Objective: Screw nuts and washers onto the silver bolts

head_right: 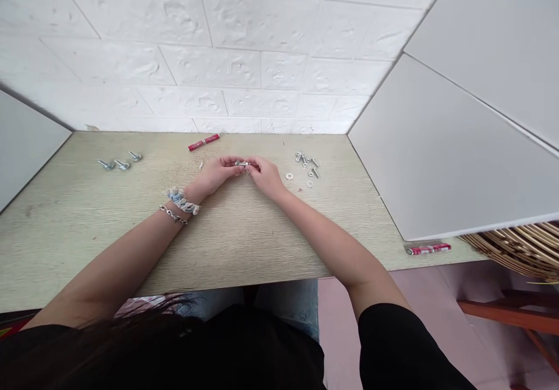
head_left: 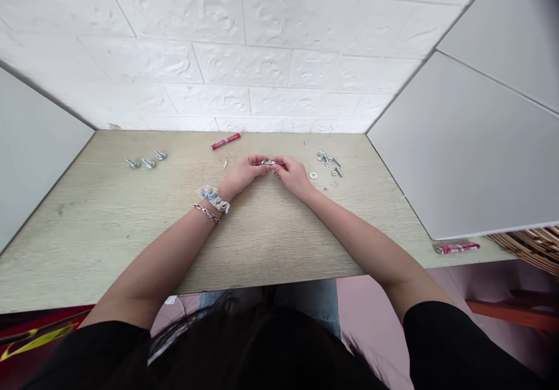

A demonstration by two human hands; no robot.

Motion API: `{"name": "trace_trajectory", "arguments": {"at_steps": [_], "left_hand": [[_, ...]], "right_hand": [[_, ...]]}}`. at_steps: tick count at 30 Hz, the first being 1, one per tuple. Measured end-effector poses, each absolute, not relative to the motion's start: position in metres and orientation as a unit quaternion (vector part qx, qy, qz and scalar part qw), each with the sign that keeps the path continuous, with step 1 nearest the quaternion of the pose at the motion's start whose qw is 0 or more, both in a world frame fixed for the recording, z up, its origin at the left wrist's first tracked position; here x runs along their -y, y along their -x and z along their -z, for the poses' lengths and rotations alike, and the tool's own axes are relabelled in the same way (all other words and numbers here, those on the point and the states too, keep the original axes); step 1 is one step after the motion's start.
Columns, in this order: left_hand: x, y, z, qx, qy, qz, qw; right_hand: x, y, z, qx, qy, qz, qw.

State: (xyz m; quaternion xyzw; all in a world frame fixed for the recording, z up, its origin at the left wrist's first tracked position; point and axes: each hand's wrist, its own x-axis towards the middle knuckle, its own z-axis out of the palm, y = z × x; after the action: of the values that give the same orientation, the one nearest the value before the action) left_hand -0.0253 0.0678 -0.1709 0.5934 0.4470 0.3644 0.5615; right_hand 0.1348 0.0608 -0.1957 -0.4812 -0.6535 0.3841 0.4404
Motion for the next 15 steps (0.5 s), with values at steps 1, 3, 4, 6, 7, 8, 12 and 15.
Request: {"name": "trace_trajectory", "arguments": {"at_steps": [1, 3, 4, 6, 7, 8, 12, 15], "left_hand": [[-0.0674, 0.025, 0.1713, -0.445, -0.582, -0.369, 0.572], [-0.0659, 0.0242, 0.171, -0.446, -0.564, -0.372, 0.587], [-0.065, 0.0237, 0.1706, -0.447, -0.558, -0.371, 0.592], [-0.0637, 0.0228, 0.1694, -0.452, -0.548, -0.37, 0.599], [-0.0633, 0.0223, 0.1689, -0.456, -0.542, -0.371, 0.601], [-0.0632, 0.0219, 0.1686, -0.46, -0.534, -0.373, 0.603], [-0.064, 0.021, 0.1684, -0.475, -0.503, -0.386, 0.61], [-0.0658, 0.0213, 0.1695, -0.476, -0.493, -0.392, 0.613]], "right_hand": [[-0.0608, -0.135, 0.1958, 0.647, 0.476, -0.395, 0.445], [-0.061, -0.1356, 0.1953, 0.63, 0.472, -0.421, 0.451], [-0.061, -0.136, 0.1948, 0.622, 0.469, -0.436, 0.451], [-0.0607, -0.1367, 0.1931, 0.609, 0.464, -0.463, 0.447], [-0.0604, -0.1368, 0.1924, 0.605, 0.462, -0.471, 0.446], [-0.0599, -0.1368, 0.192, 0.602, 0.462, -0.475, 0.445], [-0.0594, -0.1349, 0.1958, 0.589, 0.483, -0.476, 0.44], [-0.0622, -0.1351, 0.1954, 0.567, 0.518, -0.436, 0.469]]}}
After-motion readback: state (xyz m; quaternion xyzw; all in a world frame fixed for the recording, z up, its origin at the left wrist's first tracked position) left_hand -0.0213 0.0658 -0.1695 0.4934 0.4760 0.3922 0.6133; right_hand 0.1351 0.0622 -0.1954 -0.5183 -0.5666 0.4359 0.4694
